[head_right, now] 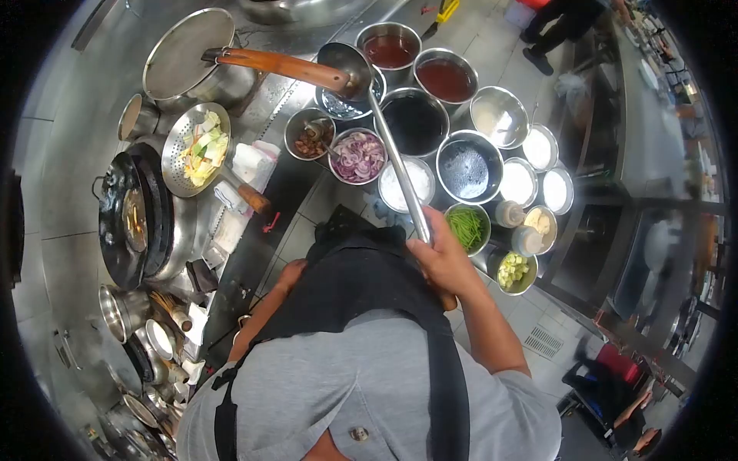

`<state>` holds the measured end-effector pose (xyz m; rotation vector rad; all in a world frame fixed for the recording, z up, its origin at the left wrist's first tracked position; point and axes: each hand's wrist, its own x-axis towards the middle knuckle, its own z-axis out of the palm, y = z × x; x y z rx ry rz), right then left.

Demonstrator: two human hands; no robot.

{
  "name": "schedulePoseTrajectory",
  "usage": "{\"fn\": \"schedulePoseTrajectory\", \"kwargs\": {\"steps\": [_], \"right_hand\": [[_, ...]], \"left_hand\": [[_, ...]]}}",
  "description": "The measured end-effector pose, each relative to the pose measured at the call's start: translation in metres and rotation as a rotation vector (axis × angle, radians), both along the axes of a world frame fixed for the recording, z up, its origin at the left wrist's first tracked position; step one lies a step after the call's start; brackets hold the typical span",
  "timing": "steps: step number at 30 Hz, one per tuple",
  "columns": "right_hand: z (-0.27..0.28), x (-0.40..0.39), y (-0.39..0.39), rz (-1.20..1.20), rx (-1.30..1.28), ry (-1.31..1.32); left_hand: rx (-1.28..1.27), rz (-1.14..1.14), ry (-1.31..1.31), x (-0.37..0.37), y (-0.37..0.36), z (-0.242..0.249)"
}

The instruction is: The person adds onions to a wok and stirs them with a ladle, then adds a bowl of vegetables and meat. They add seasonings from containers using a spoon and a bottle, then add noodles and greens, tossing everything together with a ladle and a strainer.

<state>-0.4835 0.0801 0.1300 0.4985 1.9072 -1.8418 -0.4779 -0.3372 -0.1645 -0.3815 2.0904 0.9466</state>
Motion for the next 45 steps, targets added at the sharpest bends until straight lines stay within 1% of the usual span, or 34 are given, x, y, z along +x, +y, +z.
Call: {"fn": "schedulePoseTrajectory", "kwargs": {"steps": [2,5,6,7,8,11,14,17,18,20,22,23,25,29,31,32,35,38,41,44,45], "right_hand": [[-0.004,-0.002,0.011,0.037,-0.029,0.0],[-0.011,-0.002,0.023,0.079,0.068,0.044],[-0.001,-0.005,0.026,0.104,0.064,-0.022],[-0.002,-0.006,0.028,0.115,0.077,-0.022],[-0.004,-0.006,0.03,0.127,0.091,-0.02],[-0.009,-0.006,0.03,0.138,0.123,-0.007],[-0.018,-0.006,0.03,0.142,0.158,0.05],[-0.014,-0.008,0.029,0.143,0.14,0.025],[-0.013,-0.008,0.029,0.14,0.127,-0.001],[-0.013,-0.007,0.03,0.142,0.09,0.009],[-0.009,-0.008,0.029,0.128,0.012,-0.024],[-0.003,-0.008,0.028,0.113,-0.047,-0.063],[0.006,-0.009,0.026,0.083,-0.141,-0.116],[0.014,-0.01,0.025,0.027,-0.308,-0.155],[0.019,-0.011,0.026,-0.003,-0.393,-0.166],[0.022,-0.011,0.026,-0.018,-0.431,-0.172],[0.025,-0.01,0.03,-0.074,-0.569,-0.192],[0.028,-0.008,0.032,-0.108,-0.676,-0.183],[0.03,-0.011,0.037,-0.121,-0.732,-0.149],[0.035,-0.019,0.041,-0.148,-0.749,-0.116],[0.039,-0.023,0.043,-0.153,-0.717,-0.097]], "left_hand": [[-0.083,0.055,0.101,0.005,0.006,0.008],[-0.11,0.15,0.142,0.013,0.007,0.011],[-0.103,0.071,0.163,0.016,0.002,0.003],[-0.095,-0.009,0.186,0.022,-0.007,-0.008],[-0.087,-0.09,0.209,0.023,-0.01,-0.007],[-0.1,-0.119,0.134,0.033,-0.011,-0.003],[-0.1,0.074,0.054,0.038,-0.008,0.005],[-0.099,0.06,0.02,0.044,-0.013,-0.002],[-0.116,-0.004,0.066,0.049,-0.016,-0.004],[-0.147,-0.134,0.163,0.058,-0.019,-0.005],[-0.078,-0.086,0.139,0.058,-0.009,0.019],[-0.042,-0.062,0.127,0.061,-0.007,0.022],[-0.06,-0.077,0.129,0.058,-0.005,0.027],[-0.111,-0.061,0.148,0.063,-0.008,0.01],[-0.074,-0.061,0.192,0.071,-0.018,-0.013],[-0.055,-0.058,0.216,0.068,-0.017,-0.013],[-0.026,-0.065,0.17,0.058,-0.017,-0.011],[-0.082,0.048,0.147,0.053,-0.012,-0.006],[-0.07,0.14,0.219,0.054,-0.009,0.004],[-0.032,0.4,0.157,0.053,-0.004,0.014],[0.011,0.461,0.163,0.05,-0.002,0.024]]}}
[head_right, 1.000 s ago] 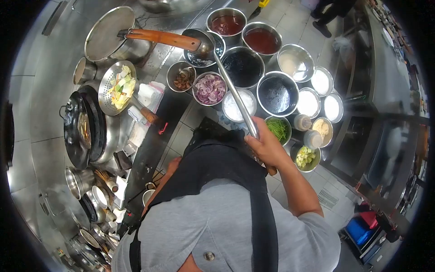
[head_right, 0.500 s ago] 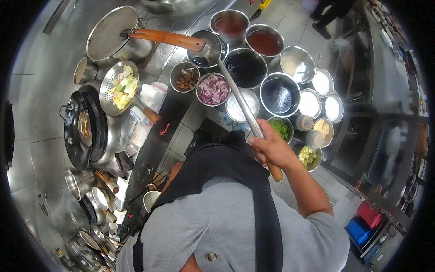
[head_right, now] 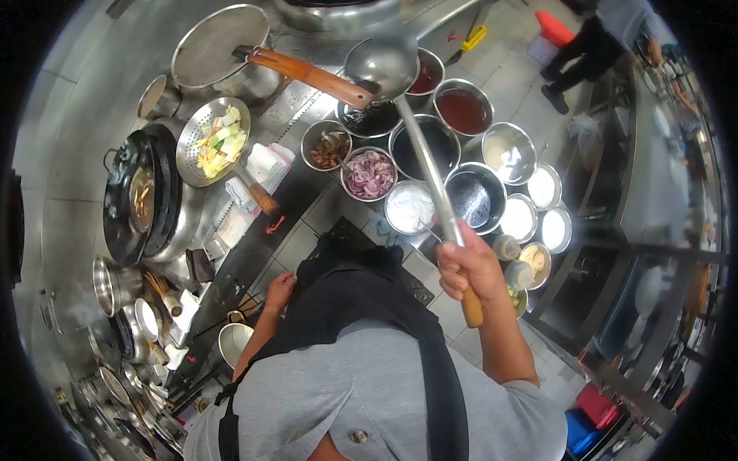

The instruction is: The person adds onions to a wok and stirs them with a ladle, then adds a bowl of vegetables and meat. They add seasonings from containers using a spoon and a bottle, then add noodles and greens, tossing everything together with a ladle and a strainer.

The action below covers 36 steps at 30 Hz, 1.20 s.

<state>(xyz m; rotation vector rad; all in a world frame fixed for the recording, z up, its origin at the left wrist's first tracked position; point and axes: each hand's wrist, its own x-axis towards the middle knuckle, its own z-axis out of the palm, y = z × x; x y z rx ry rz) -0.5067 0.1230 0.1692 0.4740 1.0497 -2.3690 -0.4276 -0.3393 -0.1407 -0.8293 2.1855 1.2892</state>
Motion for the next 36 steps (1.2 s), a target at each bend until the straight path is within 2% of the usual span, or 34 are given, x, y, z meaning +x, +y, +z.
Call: {"fn": "schedulePoseTrajectory", "kwargs": {"steps": [3,6,8,12,16,18,19,20,21,24,26,33,36], "right_hand": [[0.007,-0.014,0.0,-0.042,-0.005,0.062],[0.023,-0.029,-0.012,-0.049,0.045,0.126],[0.038,-0.04,-0.032,-0.022,0.106,0.198],[0.068,-0.053,-0.11,0.052,0.253,0.329],[0.053,-0.069,-0.222,0.249,0.435,0.51],[0.03,-0.076,-0.289,0.398,0.434,0.607],[0.016,-0.078,-0.328,0.45,0.458,0.62],[0.0,-0.078,-0.365,0.498,0.487,0.634],[-0.033,-0.082,-0.396,0.578,0.55,0.654],[-0.094,-0.088,-0.481,0.746,0.852,0.895],[-0.078,-0.088,-0.514,0.853,0.881,0.912],[-0.04,-0.083,-0.531,0.805,0.987,0.946],[-0.009,-0.081,-0.536,1.037,0.788,0.574]], "left_hand": [[0.158,0.163,0.057,-0.018,0.004,0.058],[0.149,0.192,0.312,-0.035,-0.001,0.127],[0.176,0.192,0.496,-0.046,-0.024,0.171],[0.024,0.271,0.727,-0.06,-0.095,0.255],[-0.693,0.075,0.977,-0.065,-0.175,0.296],[-0.998,-0.055,0.943,-0.071,-0.205,0.299],[-1.009,-0.116,0.942,-0.073,-0.22,0.29],[-0.897,-0.13,0.912,-0.076,-0.234,0.271],[-1.078,-0.17,0.947,-0.073,-0.232,0.261],[-1.006,-0.058,1.013,-0.072,-0.234,0.256],[-0.923,-0.015,1.017,-0.072,-0.241,0.254],[-0.896,0.029,1.049,-0.064,-0.246,0.251],[-0.905,0.059,1.03,-0.066,-0.244,0.252]]}}
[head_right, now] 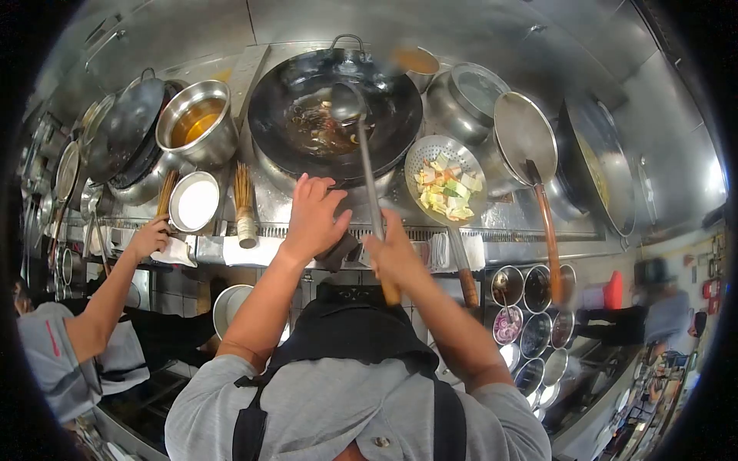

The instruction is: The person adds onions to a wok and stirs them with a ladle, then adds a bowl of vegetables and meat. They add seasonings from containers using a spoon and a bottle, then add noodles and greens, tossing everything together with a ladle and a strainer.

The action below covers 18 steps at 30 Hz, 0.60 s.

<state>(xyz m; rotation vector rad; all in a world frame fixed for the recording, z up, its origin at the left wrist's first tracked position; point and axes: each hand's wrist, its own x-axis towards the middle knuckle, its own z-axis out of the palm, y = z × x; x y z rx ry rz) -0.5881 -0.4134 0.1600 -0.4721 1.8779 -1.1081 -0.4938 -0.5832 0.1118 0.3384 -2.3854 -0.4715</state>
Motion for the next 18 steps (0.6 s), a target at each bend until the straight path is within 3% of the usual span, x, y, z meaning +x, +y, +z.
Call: {"fn": "schedulePoseTrajectory", "kwargs": {"steps": [3,7,10,12,17,18], "right_hand": [[-0.014,-0.058,-0.027,0.005,-0.27,-0.281],[-0.042,-0.029,-0.033,-0.07,-0.17,0.207],[-0.019,-0.019,-0.007,-0.062,-0.17,-0.184],[-0.026,-0.065,-0.016,0.076,-0.26,-0.288],[-0.022,-0.021,-0.04,-0.113,-0.151,-0.025],[-0.021,-0.03,-0.036,-0.068,-0.166,-0.092]], "left_hand": [[0.002,0.015,-0.004,-0.001,0.006,-0.002],[-0.016,-0.001,-0.004,-0.002,0.003,0.0],[-0.021,0.023,-0.005,-0.002,0.005,0.002],[-0.019,0.04,-0.01,-0.004,0.009,0.004],[-0.04,0.009,-0.033,-0.005,0.005,0.003],[-0.041,0.012,-0.029,-0.005,0.005,0.003]]}}
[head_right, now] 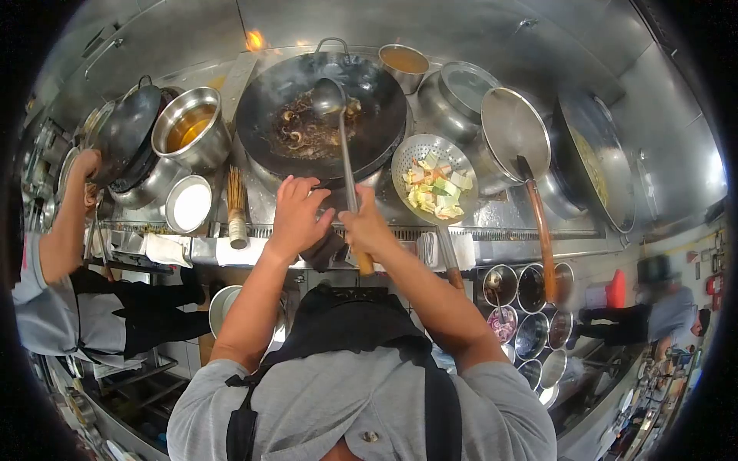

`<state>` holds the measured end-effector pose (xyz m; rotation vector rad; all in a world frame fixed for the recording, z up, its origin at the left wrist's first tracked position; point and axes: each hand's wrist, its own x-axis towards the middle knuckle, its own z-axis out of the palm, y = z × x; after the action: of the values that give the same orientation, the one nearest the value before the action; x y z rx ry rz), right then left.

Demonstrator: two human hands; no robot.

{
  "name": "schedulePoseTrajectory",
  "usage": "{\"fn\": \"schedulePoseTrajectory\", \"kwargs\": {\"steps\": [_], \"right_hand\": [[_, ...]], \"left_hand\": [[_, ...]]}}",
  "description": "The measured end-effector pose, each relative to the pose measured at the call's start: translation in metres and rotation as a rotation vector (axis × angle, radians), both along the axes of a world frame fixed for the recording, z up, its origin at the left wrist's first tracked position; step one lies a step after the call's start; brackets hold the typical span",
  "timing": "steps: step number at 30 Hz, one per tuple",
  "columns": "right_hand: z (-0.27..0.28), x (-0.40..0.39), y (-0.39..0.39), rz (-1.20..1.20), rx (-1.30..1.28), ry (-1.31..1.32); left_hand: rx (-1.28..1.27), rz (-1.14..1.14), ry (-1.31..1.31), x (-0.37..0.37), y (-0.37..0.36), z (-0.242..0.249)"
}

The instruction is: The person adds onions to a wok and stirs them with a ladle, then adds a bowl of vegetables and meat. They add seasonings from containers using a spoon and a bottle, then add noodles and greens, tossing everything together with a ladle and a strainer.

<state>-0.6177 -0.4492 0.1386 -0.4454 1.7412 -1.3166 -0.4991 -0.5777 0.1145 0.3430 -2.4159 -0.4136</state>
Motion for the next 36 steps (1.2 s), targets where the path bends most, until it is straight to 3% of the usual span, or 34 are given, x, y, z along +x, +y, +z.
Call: {"fn": "schedulePoseTrajectory", "kwargs": {"steps": [3,7,9,12,14,15,18,20,23,26,30,31,32,34,35,36], "right_hand": [[0.012,-0.051,0.023,0.134,-0.093,-0.202],[0.008,-0.044,0.016,-0.005,-0.007,0.209],[-0.061,-0.048,0.016,-0.073,-0.089,0.777],[-0.037,-0.023,0.028,-0.041,-0.002,0.407],[0.008,-0.012,0.027,0.049,0.03,0.087],[0.012,-0.014,0.026,0.101,0.013,0.074],[-0.015,-0.003,0.033,0.123,-0.027,0.665],[-0.019,0.004,0.046,0.055,-0.067,0.415],[-0.032,0.022,0.068,-0.043,0.104,0.246],[-0.04,0.037,0.081,-0.106,0.019,0.196],[-0.006,0.055,0.097,-0.209,-0.174,-0.031],[0.003,0.061,0.101,-0.25,-0.273,-0.176],[0.012,0.067,0.101,-0.291,-0.388,-0.313],[0.023,0.081,0.092,-0.3,-0.518,-0.271],[0.023,0.084,0.089,-0.244,-0.623,-0.285],[0.03,0.088,0.089,-0.205,-0.659,-0.086]], "left_hand": [[0.001,0.007,-0.007,0.002,0.004,0.001],[-0.018,0.007,-0.005,0.001,-0.001,0.001],[-0.035,0.002,-0.012,0.002,-0.004,0.003],[-0.042,-0.019,-0.026,-0.002,-0.009,0.003],[-0.032,-0.032,-0.038,-0.006,-0.011,0.002],[-0.026,-0.035,-0.047,-0.008,-0.013,0.002],[-0.021,-0.04,-0.04,-0.009,-0.017,0.0],[-0.011,-0.035,-0.035,-0.008,-0.02,-0.001],[0.014,-0.046,-0.037,-0.007,-0.024,0.0],[0.016,-0.082,-0.046,-0.01,-0.032,-0.003],[0.032,-0.11,0.009,-0.018,-0.02,0.01],[0.078,-0.105,-0.024,-0.022,-0.014,0.014],[0.427,-0.243,0.044,-0.034,-0.007,0.01],[1.476,-0.507,0.127,-0.058,0.035,0.044],[1.553,-0.631,0.089,-0.064,0.055,0.061],[1.623,-0.741,0.058,-0.067,0.073,0.074]]}}
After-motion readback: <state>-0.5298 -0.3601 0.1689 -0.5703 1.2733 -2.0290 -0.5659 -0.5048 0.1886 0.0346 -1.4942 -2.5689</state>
